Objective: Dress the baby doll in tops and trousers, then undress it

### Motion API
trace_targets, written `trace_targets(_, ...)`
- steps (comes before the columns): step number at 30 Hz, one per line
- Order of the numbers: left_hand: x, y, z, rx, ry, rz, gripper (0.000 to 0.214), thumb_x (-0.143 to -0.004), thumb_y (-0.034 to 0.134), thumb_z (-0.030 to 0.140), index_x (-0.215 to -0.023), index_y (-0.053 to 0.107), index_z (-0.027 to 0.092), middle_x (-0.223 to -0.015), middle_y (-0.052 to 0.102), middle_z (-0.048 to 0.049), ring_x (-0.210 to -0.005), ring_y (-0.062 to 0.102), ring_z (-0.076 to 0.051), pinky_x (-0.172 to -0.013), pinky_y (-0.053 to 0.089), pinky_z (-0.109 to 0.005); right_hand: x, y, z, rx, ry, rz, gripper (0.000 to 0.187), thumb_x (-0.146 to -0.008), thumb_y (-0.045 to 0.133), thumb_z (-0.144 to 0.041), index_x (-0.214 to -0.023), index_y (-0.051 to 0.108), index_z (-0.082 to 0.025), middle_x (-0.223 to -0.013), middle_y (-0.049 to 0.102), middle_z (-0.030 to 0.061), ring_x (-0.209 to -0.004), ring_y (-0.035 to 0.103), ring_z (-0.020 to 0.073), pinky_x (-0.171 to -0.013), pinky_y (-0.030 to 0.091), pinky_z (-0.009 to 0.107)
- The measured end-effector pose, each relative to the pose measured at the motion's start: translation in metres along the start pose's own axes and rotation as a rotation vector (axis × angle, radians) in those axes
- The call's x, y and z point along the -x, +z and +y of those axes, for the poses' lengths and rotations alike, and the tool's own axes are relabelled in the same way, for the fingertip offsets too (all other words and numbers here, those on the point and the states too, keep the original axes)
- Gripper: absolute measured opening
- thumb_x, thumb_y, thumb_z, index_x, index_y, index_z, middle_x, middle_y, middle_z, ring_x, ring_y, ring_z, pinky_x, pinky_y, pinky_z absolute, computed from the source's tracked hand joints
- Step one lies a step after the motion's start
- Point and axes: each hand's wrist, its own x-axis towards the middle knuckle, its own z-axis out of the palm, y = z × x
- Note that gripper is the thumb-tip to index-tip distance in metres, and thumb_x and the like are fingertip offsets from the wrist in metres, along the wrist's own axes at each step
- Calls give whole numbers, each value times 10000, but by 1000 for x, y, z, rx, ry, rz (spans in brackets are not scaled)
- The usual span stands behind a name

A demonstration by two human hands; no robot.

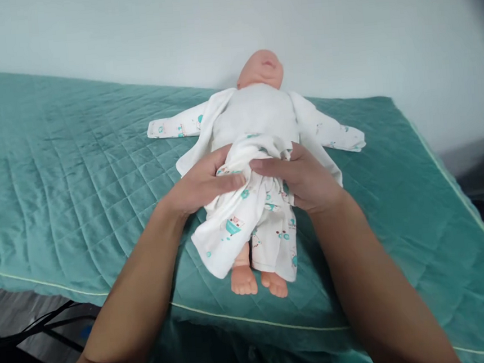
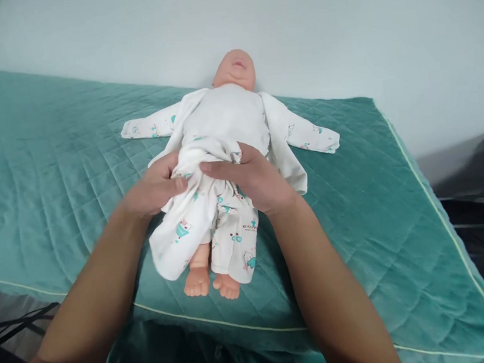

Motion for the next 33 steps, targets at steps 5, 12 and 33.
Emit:
trace_targets(5, 1, -7, 0, -41, -127, -127, 325, -666, 901, 334, -875, 739, 145, -813, 736, -36, -713, 679, -170, -664, 541, -270, -3, 3, 3, -59, -42, 12, 357, -806, 791, -449, -1055, 706, -207, -1016, 745, 40, -941, 713, 233, -786, 591, 354)
trace_targets(12, 9, 8, -5, 204, -94, 140, 518, -632, 886, 527, -961, 717, 164, -765, 732, -44, -704, 720, -220, -618, 555, -290, 0, 0, -11, 149, -30, -246, 454, -765, 824, -409, -1142, 704, -188, -997, 749, 22, -963, 690, 212, -791, 566, 310)
trace_targets(33, 117, 119, 23, 428, -220, 608, 304, -790, 767, 298, -1040, 755, 126, -886, 765, -76, -767, 708, -210, -692, 541, -292, 7, 0, -9, 687, -150, -315, 205, -749, 750, -333, -855, 660, -182, -829, 668, -4, -798, 594, 163, -685, 406, 260)
